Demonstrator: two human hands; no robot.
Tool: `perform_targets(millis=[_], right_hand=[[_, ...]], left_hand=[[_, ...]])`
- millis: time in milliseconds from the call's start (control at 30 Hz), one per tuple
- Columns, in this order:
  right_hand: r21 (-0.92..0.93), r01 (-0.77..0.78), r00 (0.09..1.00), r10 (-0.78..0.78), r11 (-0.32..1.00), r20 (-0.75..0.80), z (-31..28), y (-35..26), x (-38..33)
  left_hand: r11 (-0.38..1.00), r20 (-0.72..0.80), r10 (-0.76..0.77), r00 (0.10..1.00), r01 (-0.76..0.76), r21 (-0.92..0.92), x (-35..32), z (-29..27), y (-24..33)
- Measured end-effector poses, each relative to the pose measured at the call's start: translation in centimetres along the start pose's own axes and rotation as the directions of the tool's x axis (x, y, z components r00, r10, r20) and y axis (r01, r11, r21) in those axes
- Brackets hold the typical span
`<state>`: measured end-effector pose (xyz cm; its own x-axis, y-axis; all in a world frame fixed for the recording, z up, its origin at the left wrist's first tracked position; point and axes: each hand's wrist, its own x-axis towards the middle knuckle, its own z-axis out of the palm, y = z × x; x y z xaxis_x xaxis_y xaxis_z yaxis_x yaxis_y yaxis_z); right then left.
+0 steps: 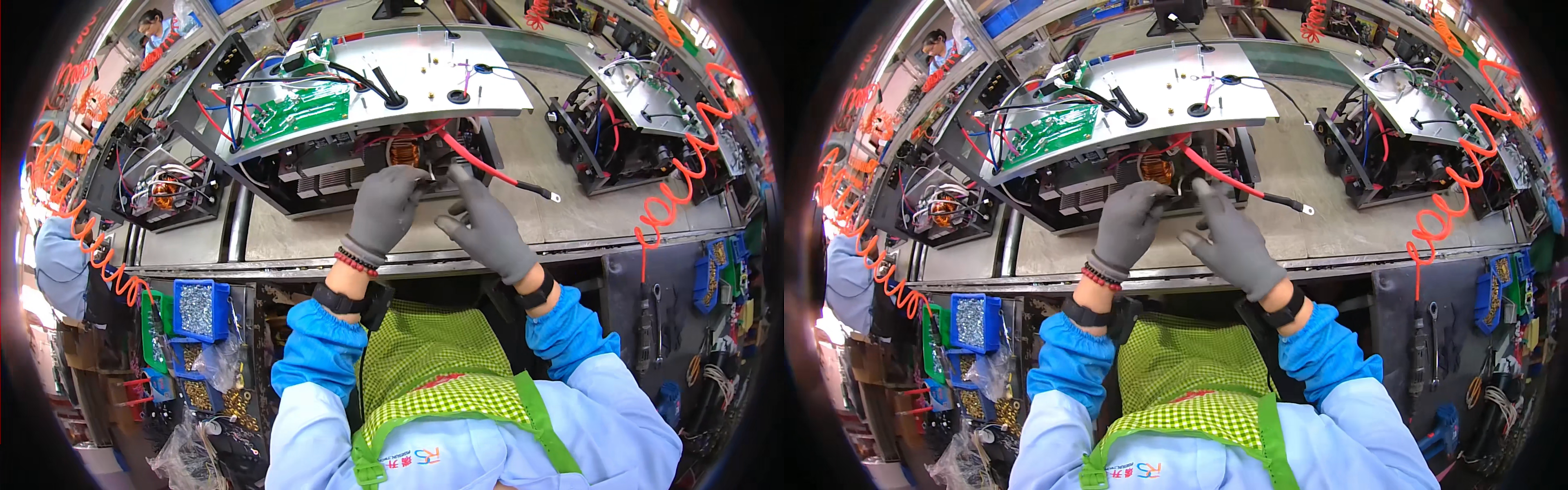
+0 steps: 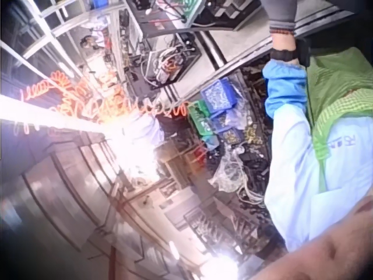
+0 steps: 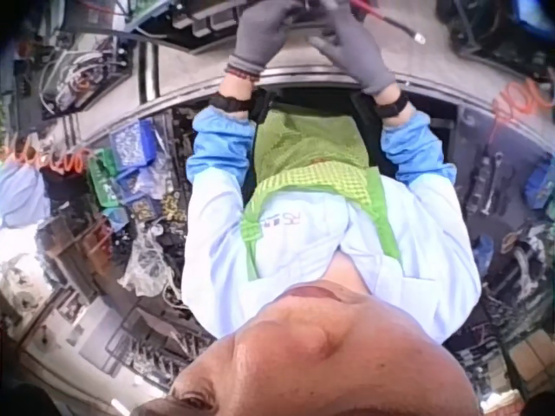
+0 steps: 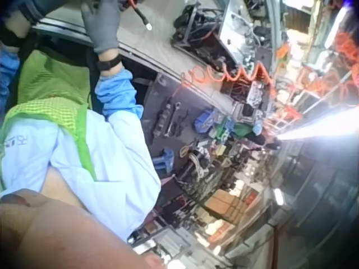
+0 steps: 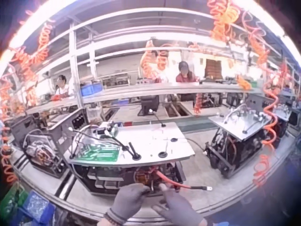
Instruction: The recorder assembles an industrial electronics enclosure by mounting circuit boards and wiring components.
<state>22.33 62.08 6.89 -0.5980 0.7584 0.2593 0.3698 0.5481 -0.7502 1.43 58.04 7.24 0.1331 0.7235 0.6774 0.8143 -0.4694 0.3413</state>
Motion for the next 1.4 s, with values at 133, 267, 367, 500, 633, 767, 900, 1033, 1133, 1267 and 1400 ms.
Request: perform_targets(millis=[133, 267, 367, 500, 633, 767, 900, 1033, 1133, 1267, 1400], right_hand=[[0.068, 0.028, 0.997, -0.032, 0.997, 0.065, -3.4, -1.4, -3.1], [0.022, 0.197, 0.958, -0.198, 0.980, 0.210, -6.2, -5.4, -2.8], [-0.018, 0.398, 0.817, -0.346, 0.917, 0.461, -5.6, -9.3, 0.8], [0.046, 0.764, 0.493, -0.628, 0.644, 0.602, 1.2, -14.0, 7.4], [0.080, 0.887, 0.260, -0.637, 0.454, 0.726, 12.8, -18.4, 12.7], [0.125, 0.915, 0.176, -0.659, 0.383, 0.731, 27.1, -23.2, 14.3], [0.229, 0.889, 0.149, -0.723, 0.396, 0.674, 38.7, -27.0, 11.6], [0.200, 0.911, 0.101, -0.665, 0.361, 0.740, 45.3, -29.3, 8.7], [0.026, 0.907, 0.185, -0.454, 0.420, 0.872, 47.8, -30.3, 8.3], [0.028, 0.933, 0.179, -0.530, 0.358, 0.829, 48.9, -30.4, 8.2], [0.052, 0.878, 0.308, -0.646, 0.475, 0.698, 47.8, -30.5, 8.8]], left_hand=[[0.990, -0.007, -0.133, 0.991, 0.132, -0.053, -0.4, 1.1, 0.1], [0.962, -0.090, -0.255, 0.963, 0.262, 0.072, -5.3, -1.5, 1.4], [0.903, 0.052, -0.425, 0.904, 0.427, -0.054, -12.8, -4.9, 5.2], [0.793, 0.497, -0.513, 0.700, 0.608, -0.038, -23.1, -11.0, 9.8], [0.579, 0.401, -0.749, 0.527, 0.815, 0.012, -30.7, -18.1, 14.2], [0.376, 0.157, -0.911, 0.380, 0.925, -0.059, -35.1, -23.8, 16.8], [0.258, -0.117, -0.963, 0.241, 0.952, -0.166, -37.2, -25.8, 17.0], [0.239, -0.266, -0.949, 0.171, 0.939, -0.248, -38.6, -26.1, 16.2], [0.218, -0.276, -0.954, 0.119, 0.906, -0.363, -40.0, -25.6, 15.5], [0.174, -0.206, -0.977, 0.058, 0.777, -0.606, -41.4, -24.9, 13.5], [-0.006, -0.033, -0.993, -0.111, 0.334, -0.943, -42.0, -24.2, 11.9]])
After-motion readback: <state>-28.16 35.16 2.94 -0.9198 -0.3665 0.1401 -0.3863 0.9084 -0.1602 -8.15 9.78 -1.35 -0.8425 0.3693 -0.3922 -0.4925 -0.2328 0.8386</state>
